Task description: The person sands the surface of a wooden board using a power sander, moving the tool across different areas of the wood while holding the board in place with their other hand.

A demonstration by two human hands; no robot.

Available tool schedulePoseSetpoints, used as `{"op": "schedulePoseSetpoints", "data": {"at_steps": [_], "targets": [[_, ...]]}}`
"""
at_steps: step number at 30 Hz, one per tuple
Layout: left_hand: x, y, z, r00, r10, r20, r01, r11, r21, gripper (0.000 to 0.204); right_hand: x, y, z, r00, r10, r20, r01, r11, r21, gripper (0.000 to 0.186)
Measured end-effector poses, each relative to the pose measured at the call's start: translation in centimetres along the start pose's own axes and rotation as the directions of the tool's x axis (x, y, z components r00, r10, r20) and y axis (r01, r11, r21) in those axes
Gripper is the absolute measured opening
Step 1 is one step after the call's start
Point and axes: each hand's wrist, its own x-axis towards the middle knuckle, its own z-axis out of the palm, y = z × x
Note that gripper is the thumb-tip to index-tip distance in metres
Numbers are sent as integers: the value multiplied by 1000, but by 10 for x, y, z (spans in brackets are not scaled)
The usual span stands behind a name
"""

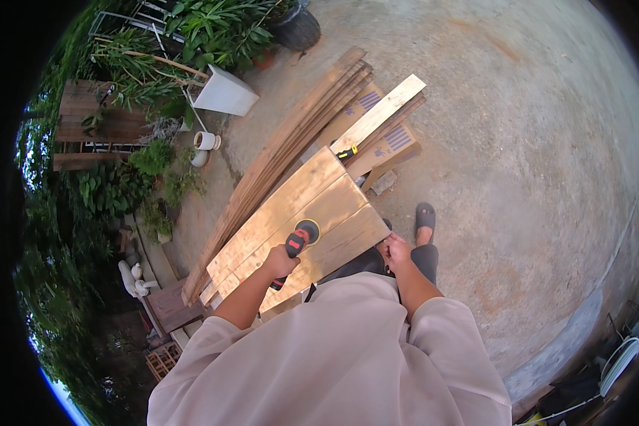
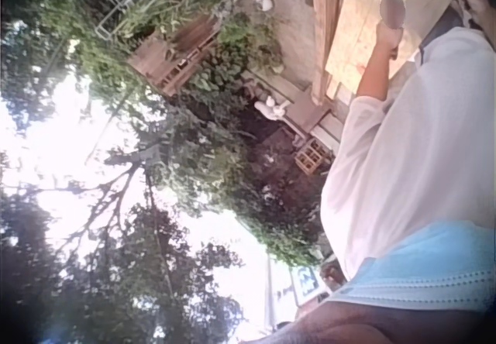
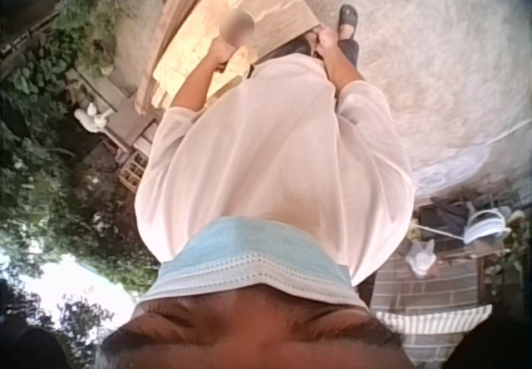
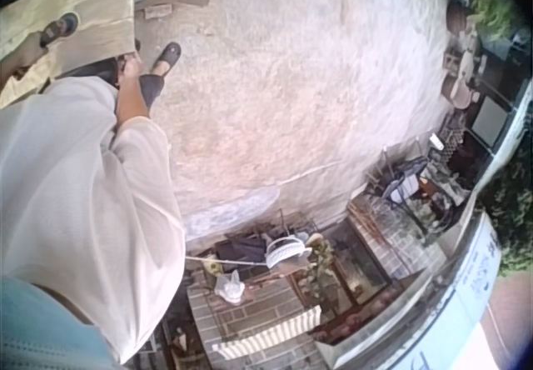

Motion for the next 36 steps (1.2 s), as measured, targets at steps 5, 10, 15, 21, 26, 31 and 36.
{"op": "schedulePoseSetpoints", "data": {"at_steps": [5, 10, 15, 21, 26, 31, 36], "targets": [[9, -19, -3, 997, -78, 22, 80, 992, -103, 31, -7, -5, 4, 1000, 7, -2, -7, 1000, -25, 34], [25, -14, -19, 996, -86, -3, 83, 971, -225, 26, -4, -3, 3, 999, -1, -33, -1, 999, -51, 34], [40, -3, -39, 992, -128, -20, 113, 933, -341, 16, -1, 0, 1, 998, -17, -54, 13, 998, -66, 34], [34, -7, -42, 991, -130, -2, 122, 935, -333, 17, -6, -5, 4, 999, -9, -41, 6, 998, -62, 33], [20, -21, -22, 991, -135, 20, 136, 952, -273, 21, -6, -7, 5, 999, -1, -49, -3, 997, -77, 31], [6, -24, -5, 993, -84, 84, 98, 979, -179, 26, 0, -3, 2, 998, 1, -63, -7, 994, -107, 30], [11, -49, 4, 998, -62, 26, 65, 986, -153, 32, -1, -3, 5, 993, 6, -119, -22, 991, -130, 31]]}}
